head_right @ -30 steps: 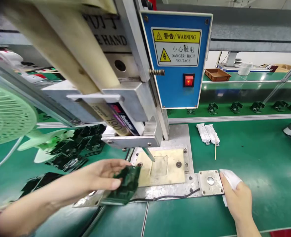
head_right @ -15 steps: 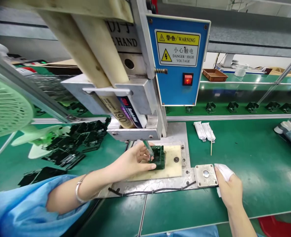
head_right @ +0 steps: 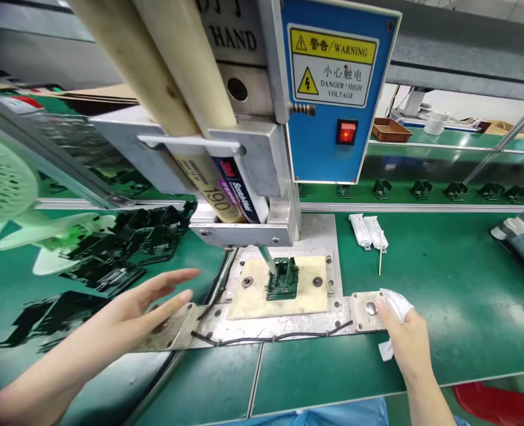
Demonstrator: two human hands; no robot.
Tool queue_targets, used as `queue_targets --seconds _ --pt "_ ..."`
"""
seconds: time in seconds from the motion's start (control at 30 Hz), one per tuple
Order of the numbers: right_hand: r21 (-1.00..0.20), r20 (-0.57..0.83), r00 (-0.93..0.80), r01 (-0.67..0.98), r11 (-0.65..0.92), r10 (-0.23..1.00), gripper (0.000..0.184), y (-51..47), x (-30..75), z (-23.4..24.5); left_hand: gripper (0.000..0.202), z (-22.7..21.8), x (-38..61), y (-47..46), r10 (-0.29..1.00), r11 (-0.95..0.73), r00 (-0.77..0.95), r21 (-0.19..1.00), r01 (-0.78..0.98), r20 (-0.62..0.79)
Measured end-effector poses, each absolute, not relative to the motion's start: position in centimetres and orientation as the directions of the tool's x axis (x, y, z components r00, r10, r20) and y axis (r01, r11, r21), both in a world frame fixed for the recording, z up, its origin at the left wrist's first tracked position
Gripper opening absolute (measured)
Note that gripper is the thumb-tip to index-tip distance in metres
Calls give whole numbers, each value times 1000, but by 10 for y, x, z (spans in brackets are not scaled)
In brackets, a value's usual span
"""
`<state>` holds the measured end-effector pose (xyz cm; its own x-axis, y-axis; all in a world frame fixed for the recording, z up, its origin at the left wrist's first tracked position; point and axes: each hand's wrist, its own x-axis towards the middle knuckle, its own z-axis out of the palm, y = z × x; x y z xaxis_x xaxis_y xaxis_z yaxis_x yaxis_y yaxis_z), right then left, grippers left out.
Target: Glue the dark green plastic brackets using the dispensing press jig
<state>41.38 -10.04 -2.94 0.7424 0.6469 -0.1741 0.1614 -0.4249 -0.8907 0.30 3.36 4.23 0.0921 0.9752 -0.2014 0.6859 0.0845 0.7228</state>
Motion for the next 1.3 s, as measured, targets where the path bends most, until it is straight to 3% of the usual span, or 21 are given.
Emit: queue_targets --seconds 0.07,0.13,0.27,0.43,0.7,0.9,1.03,1.3 --pt "-886 -171 747 168 -432 643 65 -98 405 -23 84 33 -9 24 920 308 42 787 535 -389" --pt "-881 -195 757 144 -450 624 66 -96 401 -21 87 24 -10 16 900 401 13 837 372 -437" --pt "-865 -243 778 96 -492 579 66 -95 405 -28 80 12 -2 8 913 407 -71 903 135 -401" --pt "-891 -181 830 90 -446 528 69 -95 406 -36 69 -1 0 6 918 361 -142 929 -85 -370" --pt "-899 -180 855 59 -435 487 72 -98 409 -42 64 2 6 4 906 365 -174 921 -138 -386" --pt "-934 -8 840 187 -303 543 61 -103 413 -48 63 5 12 1 912 332 -208 934 -129 -353" --pt "-958 36 851 179 -225 524 57 -102 411 -42 62 11 20 -2 911 309 -243 942 -130 -332" --pt "-962 168 826 256 -92 538 45 -95 405 -28 38 19 29 -5 927 242 -270 964 -106 -262"
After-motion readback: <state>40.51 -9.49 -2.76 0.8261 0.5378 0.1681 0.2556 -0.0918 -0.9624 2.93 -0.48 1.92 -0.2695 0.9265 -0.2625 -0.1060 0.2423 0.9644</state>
